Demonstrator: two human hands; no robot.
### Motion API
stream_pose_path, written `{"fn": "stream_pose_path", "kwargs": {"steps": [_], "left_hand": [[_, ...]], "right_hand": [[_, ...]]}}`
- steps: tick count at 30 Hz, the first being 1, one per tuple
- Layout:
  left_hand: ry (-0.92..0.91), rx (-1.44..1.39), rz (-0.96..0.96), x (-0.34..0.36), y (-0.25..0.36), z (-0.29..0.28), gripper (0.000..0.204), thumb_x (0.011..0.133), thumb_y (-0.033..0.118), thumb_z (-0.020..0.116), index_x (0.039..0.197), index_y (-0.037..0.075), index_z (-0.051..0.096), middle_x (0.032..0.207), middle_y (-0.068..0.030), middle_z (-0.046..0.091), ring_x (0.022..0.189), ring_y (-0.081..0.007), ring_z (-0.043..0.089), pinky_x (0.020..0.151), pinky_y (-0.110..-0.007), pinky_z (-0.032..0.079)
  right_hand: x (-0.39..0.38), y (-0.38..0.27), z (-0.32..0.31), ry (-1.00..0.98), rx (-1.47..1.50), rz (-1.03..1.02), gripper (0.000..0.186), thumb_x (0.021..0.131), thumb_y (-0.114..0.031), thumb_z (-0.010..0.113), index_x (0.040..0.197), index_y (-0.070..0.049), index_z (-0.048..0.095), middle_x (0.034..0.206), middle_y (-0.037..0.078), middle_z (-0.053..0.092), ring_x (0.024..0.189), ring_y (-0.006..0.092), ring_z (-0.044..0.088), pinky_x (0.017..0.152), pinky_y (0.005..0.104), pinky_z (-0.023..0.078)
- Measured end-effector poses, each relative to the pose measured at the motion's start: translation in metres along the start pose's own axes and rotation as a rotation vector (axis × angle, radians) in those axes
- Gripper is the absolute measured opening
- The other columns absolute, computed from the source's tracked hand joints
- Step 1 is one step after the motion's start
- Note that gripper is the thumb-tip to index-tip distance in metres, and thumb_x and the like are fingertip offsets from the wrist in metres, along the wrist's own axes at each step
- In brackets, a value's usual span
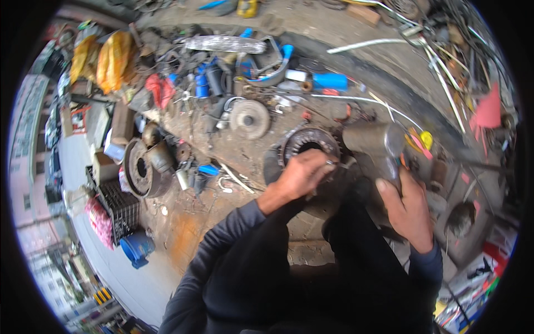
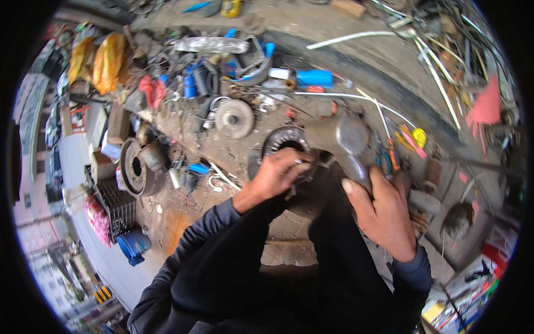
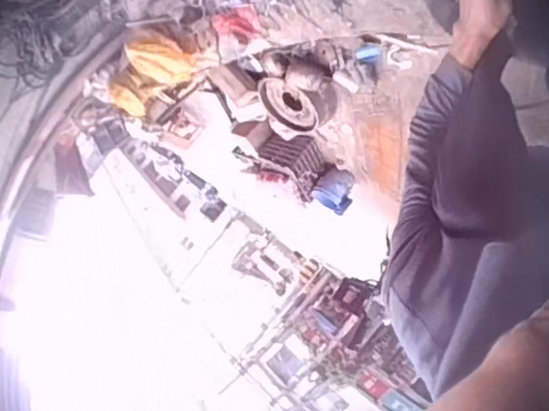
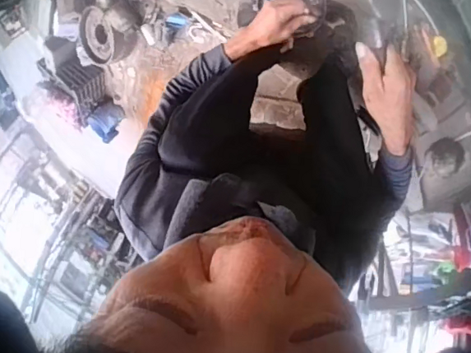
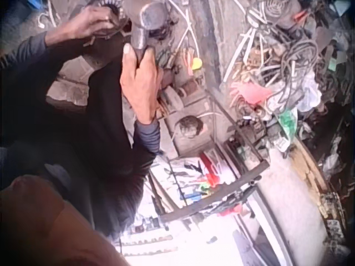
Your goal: The person uses a hammer and a metal rod to repeatedly strike and adjust a cylindrical mechanical part with gear teeth. They also handle a rectangular metal plate and a small metal pin, tapping them into place within the part.
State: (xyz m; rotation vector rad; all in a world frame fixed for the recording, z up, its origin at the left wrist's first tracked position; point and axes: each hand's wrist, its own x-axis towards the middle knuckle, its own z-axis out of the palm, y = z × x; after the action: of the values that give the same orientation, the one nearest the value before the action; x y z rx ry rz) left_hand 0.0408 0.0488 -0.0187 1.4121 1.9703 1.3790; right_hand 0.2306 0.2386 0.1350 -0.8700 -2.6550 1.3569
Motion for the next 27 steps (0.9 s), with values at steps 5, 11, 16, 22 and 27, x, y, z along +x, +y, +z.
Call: {"fn": "stream_pose_path", "kwargs": {"steps": [5, 11, 16, 22, 27], "left_hand": [[0.183, -0.108, -0.181, 0.006, 0.001, -0.007, 0.008, 0.095, 0.006, 0.078, 0.101, 0.0, 0.075, 0.094, -0.0122, 0.077, 0.082, -0.0251, 0.074, 0.074, -0.035, 0.058], [0.182, -0.135, -0.178, 0.007, -0.005, -0.001, 0.009, 0.095, 0.006, 0.079, 0.1, 0.0, 0.075, 0.096, -0.0122, 0.078, 0.084, -0.0243, 0.075, 0.076, -0.034, 0.059], [0.161, -0.108, -0.161, 0.004, -0.009, 0.002, 0.01, 0.095, 0.006, 0.079, 0.102, 0.0, 0.075, 0.095, -0.0131, 0.077, 0.084, -0.0249, 0.075, 0.076, -0.034, 0.058], [0.147, -0.103, -0.139, 0.007, -0.008, 0.003, 0.01, 0.094, 0.005, 0.079, 0.102, -0.001, 0.075, 0.096, -0.0135, 0.077, 0.084, -0.0263, 0.075, 0.076, -0.035, 0.058], [0.114, -0.077, -0.088, 0.006, -0.006, 0.005, 0.011, 0.093, 0.004, 0.079, 0.102, 0.0, 0.075, 0.096, -0.0135, 0.077, 0.086, -0.0299, 0.075, 0.078, -0.037, 0.059]], "right_hand": [[0.007, 0.004, 0.004, 0.011, 0.099, 0.078, 0.032, 0.103, -0.031, 0.07, 0.091, -0.003, 0.06, 0.071, 0.017, 0.056, 0.067, 0.039, 0.05, 0.071, 0.0456, 0.04], [0.009, 0.008, 0.008, 0.029, 0.128, -0.032, 0.036, 0.103, -0.03, 0.072, 0.089, -0.001, 0.058, 0.065, 0.014, 0.052, 0.058, 0.0317, 0.048, 0.067, 0.0431, 0.041], [0.009, 0.01, 0.007, -0.005, 0.167, -0.001, 0.034, 0.103, -0.027, 0.071, 0.09, 0.0, 0.058, 0.067, 0.015, 0.054, 0.059, 0.0276, 0.049, 0.063, 0.0418, 0.043], [0.01, 0.001, 0.006, -0.004, 0.194, -0.029, 0.032, 0.103, -0.026, 0.071, 0.093, 0.001, 0.058, 0.071, 0.016, 0.057, 0.061, 0.0303, 0.052, 0.062, 0.0436, 0.043], [0.01, -0.02, -0.005, -0.007, 0.012, -0.146, 0.031, 0.102, -0.029, 0.073, 0.1, -0.001, 0.06, 0.076, 0.019, 0.062, 0.067, 0.0421, 0.059, 0.068, 0.0471, 0.045]]}}
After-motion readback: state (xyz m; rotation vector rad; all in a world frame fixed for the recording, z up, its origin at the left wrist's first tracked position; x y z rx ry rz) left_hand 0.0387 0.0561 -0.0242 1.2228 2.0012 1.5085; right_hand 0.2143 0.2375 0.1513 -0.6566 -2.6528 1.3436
